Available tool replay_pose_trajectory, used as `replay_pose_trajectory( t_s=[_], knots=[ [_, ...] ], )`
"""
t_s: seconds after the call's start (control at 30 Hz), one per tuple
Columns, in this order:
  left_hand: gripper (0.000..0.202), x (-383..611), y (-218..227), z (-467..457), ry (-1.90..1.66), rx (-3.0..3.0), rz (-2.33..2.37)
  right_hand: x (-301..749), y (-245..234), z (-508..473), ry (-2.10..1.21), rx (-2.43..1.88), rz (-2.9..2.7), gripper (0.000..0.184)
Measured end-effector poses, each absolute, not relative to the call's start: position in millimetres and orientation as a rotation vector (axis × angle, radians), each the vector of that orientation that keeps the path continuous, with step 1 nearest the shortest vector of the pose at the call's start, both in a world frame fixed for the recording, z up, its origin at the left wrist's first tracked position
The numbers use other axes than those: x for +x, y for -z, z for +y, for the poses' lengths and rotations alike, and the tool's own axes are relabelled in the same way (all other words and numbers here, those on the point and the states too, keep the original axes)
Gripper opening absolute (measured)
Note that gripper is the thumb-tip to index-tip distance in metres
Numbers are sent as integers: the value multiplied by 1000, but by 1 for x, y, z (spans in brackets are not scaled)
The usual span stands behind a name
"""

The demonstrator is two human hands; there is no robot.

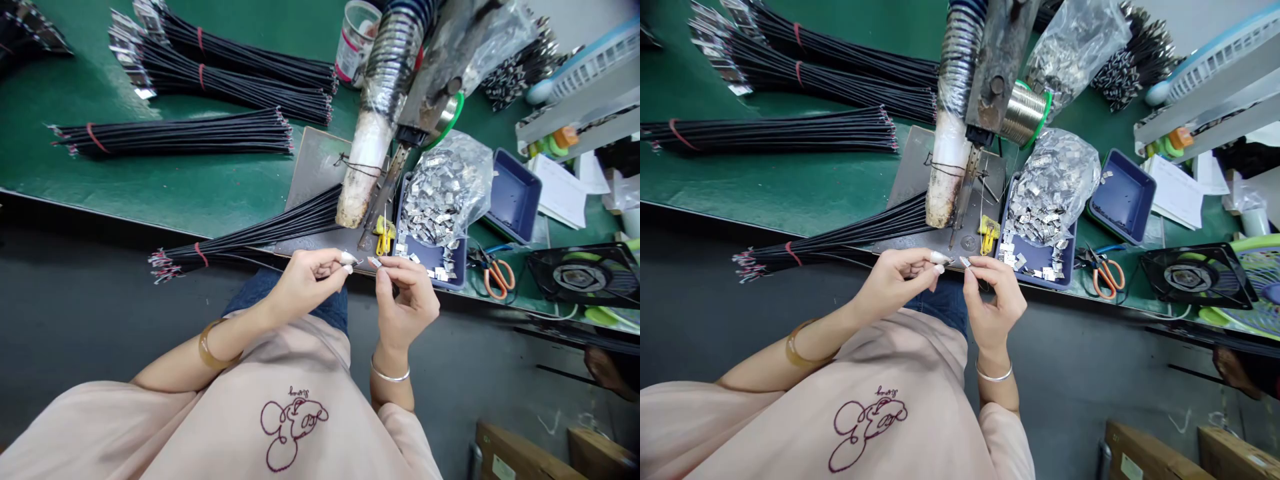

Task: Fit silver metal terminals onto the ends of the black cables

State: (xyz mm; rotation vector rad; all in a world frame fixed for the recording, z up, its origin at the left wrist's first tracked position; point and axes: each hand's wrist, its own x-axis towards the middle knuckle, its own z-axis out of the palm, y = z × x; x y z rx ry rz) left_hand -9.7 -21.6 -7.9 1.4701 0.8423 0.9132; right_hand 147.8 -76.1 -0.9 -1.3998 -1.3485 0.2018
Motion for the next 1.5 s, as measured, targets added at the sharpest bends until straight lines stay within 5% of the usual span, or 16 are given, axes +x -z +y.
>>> replay_pose_trajectory(
  t_s=[0.47, 1.1, 1.37, 1.5],
  knots=[
    [10, -11, 5, -7, -680, 1211, 781, 149, 3, -77, -588, -1404, -1294, 6],
    [15, -7, 4, -9, -734, 1213, 816, 140, 6, -79, -15, -1398, -1552, 19],
    [12, -4, 2, -6, -828, 1129, 796, 142, 8, -79, -281, -1401, -1308, 10],
    [8, -5, 1, -6, -821, 1163, 844, 142, 8, -82, -84, -1345, -1418, 13]
  ],
)
